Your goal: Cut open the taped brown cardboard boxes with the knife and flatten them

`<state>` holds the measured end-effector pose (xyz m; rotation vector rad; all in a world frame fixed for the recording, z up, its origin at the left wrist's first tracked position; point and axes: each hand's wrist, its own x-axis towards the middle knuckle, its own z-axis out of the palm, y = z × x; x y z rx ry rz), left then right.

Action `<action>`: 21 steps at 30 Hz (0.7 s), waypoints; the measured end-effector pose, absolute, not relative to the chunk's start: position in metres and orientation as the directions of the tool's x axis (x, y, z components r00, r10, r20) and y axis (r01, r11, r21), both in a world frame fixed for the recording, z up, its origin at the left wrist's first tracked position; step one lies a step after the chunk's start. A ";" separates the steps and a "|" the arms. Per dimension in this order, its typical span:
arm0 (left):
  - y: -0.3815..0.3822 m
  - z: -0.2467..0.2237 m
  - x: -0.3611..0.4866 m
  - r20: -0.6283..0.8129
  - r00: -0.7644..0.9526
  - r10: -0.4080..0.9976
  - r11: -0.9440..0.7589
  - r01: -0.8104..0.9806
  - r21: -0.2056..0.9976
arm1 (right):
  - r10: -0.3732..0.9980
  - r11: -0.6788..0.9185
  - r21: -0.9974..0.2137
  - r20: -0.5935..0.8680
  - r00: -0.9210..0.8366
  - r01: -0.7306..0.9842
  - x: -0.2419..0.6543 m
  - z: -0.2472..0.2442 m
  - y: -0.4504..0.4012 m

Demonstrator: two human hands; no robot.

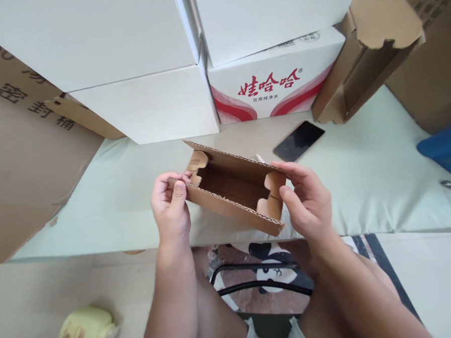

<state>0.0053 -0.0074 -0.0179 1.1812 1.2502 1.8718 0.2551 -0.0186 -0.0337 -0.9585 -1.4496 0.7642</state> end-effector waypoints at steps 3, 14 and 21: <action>-0.007 -0.018 0.006 0.343 -0.433 0.833 -0.373 0.017 0.928 | 0.892 0.447 -0.885 0.453 0.016 0.134 0.255 -0.034 -0.018; -0.007 -0.018 0.007 0.344 -0.441 0.829 -0.388 -0.011 0.922 | 0.893 0.442 -0.885 0.449 0.021 0.144 0.255 -0.034 -0.019; -0.006 -0.018 0.008 0.345 -0.450 0.824 -0.387 -0.001 0.922 | 0.893 0.440 -0.883 0.449 0.019 0.164 0.255 -0.034 -0.018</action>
